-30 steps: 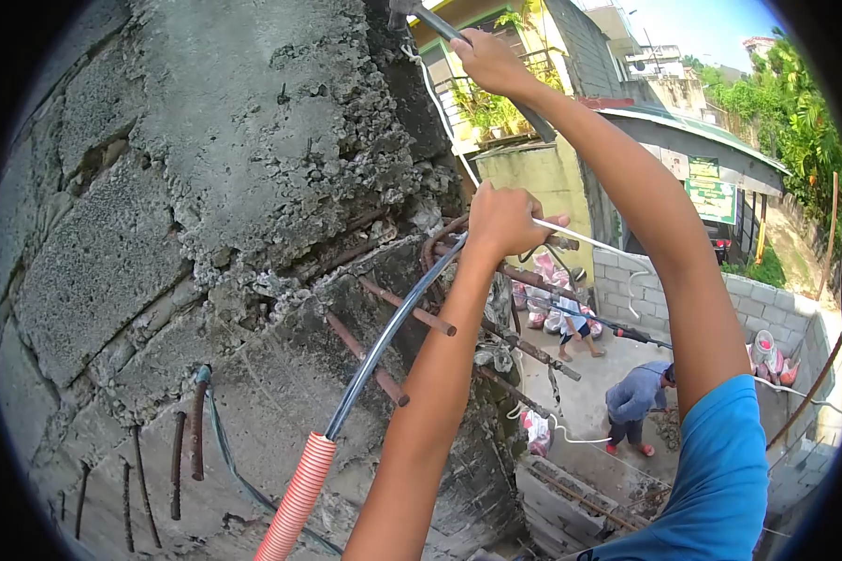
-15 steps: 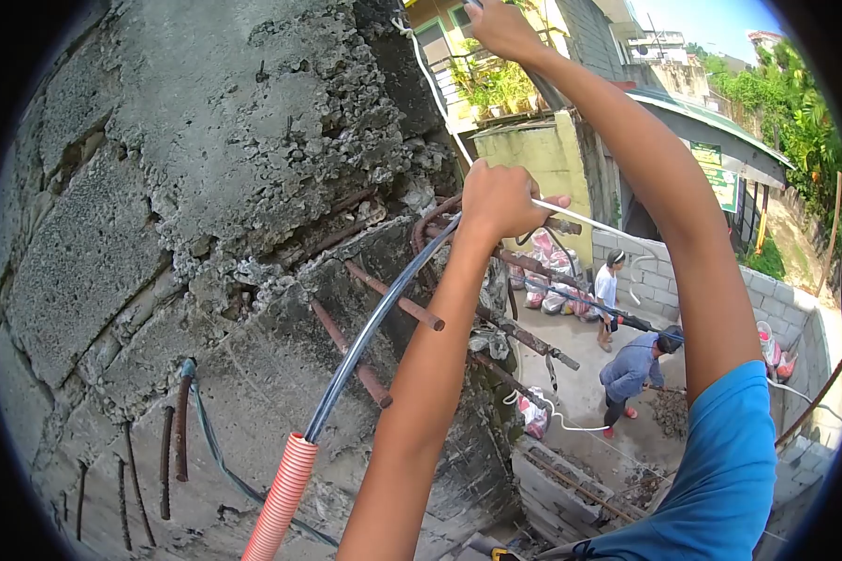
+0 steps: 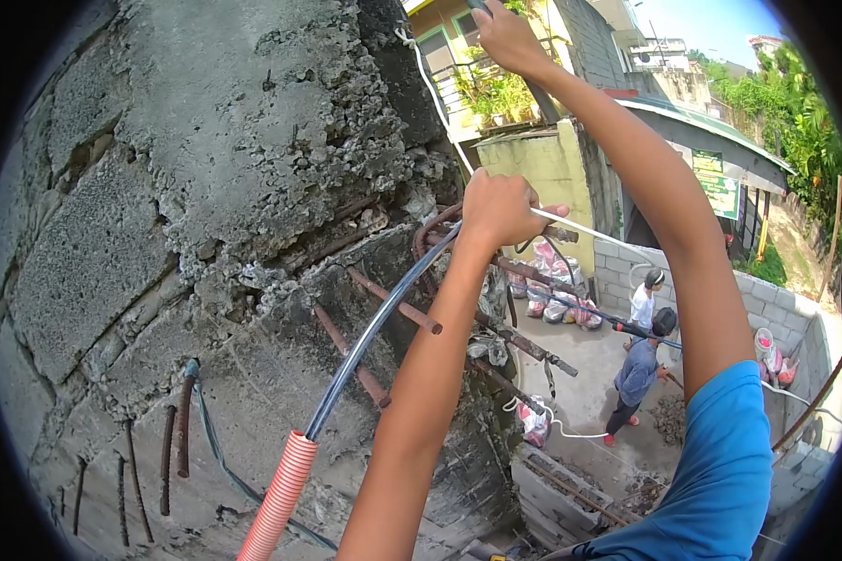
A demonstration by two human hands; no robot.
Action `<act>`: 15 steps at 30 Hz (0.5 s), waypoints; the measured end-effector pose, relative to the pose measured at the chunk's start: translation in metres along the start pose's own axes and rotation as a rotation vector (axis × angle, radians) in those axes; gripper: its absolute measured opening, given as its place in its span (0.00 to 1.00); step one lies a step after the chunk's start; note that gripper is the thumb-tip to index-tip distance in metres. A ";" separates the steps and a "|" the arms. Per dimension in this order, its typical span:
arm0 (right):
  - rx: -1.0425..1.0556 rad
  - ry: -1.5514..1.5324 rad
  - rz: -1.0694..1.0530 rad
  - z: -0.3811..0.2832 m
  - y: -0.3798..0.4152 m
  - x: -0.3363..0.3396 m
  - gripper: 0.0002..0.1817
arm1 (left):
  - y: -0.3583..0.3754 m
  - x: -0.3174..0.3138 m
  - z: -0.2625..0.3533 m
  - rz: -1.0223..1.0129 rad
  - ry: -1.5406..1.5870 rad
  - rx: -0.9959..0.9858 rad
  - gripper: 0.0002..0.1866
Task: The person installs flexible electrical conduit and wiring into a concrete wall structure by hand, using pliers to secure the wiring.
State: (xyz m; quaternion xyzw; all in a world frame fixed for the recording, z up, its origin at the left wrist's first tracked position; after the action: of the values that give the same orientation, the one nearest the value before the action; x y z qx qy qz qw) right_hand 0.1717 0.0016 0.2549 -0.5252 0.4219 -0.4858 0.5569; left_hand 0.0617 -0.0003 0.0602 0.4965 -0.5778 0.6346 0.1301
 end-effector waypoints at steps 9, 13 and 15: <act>0.104 0.024 -0.039 0.012 0.003 -0.018 0.18 | 0.004 0.000 0.002 0.026 0.007 -0.030 0.33; 0.130 -0.053 -0.068 0.011 0.020 -0.014 0.15 | 0.001 -0.003 0.001 0.020 0.026 -0.051 0.33; 0.170 -0.014 -0.079 0.015 0.023 -0.016 0.15 | 0.000 -0.002 0.001 0.013 0.025 -0.047 0.32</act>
State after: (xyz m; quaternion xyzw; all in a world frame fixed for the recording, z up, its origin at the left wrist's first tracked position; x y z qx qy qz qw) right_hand 0.1859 0.0199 0.2332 -0.4954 0.3543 -0.5379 0.5829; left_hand 0.0628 -0.0001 0.0584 0.4815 -0.5943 0.6277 0.1448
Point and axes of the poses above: each hand's wrist, its own y-axis away from the middle knuckle, its own x-axis out of the back of the hand, z = x × y, the point moved 7 cm from there along -y, towards the middle knuckle, and after that the axes turned 7 degrees about x, right-handed, at the moved point
